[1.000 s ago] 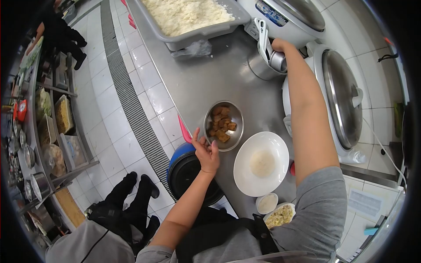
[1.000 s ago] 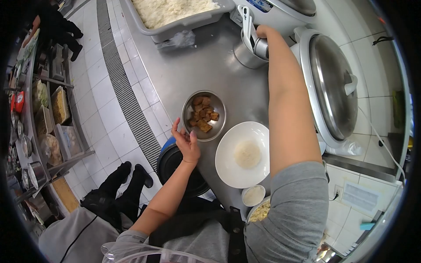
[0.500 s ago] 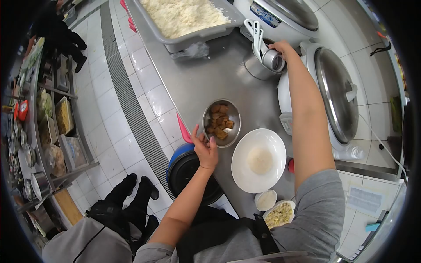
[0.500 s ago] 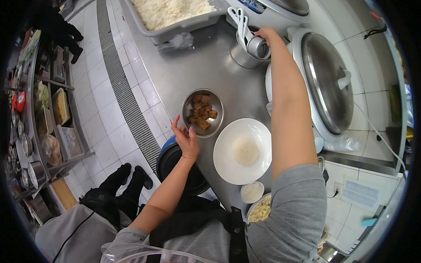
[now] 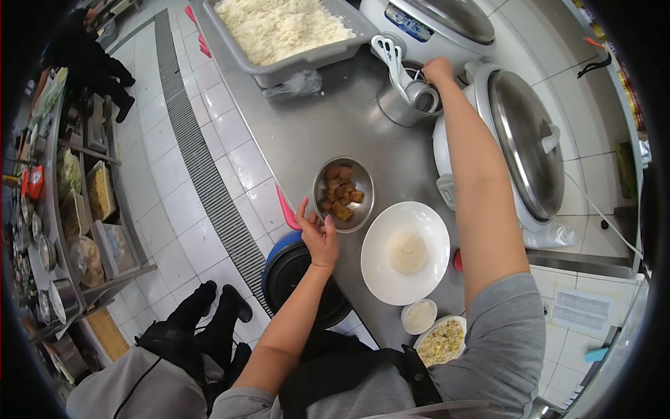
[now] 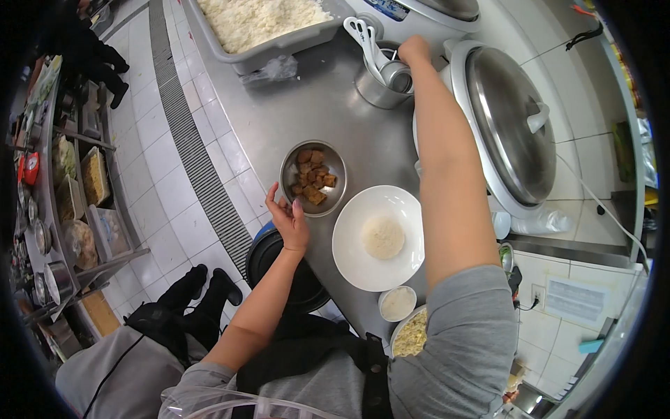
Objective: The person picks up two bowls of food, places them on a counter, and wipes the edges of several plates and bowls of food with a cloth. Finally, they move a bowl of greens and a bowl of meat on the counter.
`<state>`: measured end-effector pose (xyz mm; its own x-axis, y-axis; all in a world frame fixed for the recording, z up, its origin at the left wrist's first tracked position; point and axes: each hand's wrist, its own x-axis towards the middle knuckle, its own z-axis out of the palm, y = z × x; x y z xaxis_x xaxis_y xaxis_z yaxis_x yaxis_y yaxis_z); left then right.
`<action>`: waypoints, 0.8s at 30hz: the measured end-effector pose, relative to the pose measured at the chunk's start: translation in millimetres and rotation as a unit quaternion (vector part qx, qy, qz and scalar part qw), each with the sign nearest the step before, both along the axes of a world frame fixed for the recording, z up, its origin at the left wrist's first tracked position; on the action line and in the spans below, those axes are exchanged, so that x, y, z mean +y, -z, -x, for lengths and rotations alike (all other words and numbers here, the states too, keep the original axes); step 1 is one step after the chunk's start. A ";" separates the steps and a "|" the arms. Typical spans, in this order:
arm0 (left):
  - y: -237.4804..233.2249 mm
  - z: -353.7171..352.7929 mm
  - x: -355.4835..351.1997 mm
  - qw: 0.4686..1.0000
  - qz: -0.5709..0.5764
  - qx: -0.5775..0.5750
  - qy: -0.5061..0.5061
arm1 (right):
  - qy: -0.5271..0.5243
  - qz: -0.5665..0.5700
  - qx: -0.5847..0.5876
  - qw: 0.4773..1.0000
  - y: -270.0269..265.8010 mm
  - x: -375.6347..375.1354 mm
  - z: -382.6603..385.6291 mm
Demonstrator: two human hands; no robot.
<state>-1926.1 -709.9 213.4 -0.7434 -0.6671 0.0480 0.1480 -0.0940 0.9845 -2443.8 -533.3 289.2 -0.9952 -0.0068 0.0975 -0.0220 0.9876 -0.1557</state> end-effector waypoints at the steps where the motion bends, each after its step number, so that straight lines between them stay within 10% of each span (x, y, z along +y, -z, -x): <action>1: 2.2 -1.7 -1.3 1.000 0.004 -0.010 0.011 | 0.048 0.010 -0.003 0.999 -8.4 -12.2 -18.0; 12: -1.6 -0.5 -2.3 1.000 0.021 -0.021 0.008 | 0.184 0.090 -0.040 0.978 -52.9 -53.6 -87.1; 24: 0.2 -2.5 -2.0 0.999 0.029 -0.013 0.021 | -0.181 -0.049 0.395 0.899 -92.1 -59.3 -140.3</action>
<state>-1923.5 -712.0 213.2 -0.7721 -0.6320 0.0661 0.1199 -0.0429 0.9919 -2303.6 -592.7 381.3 -0.5466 -0.3631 0.7546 -0.4097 0.9018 0.1371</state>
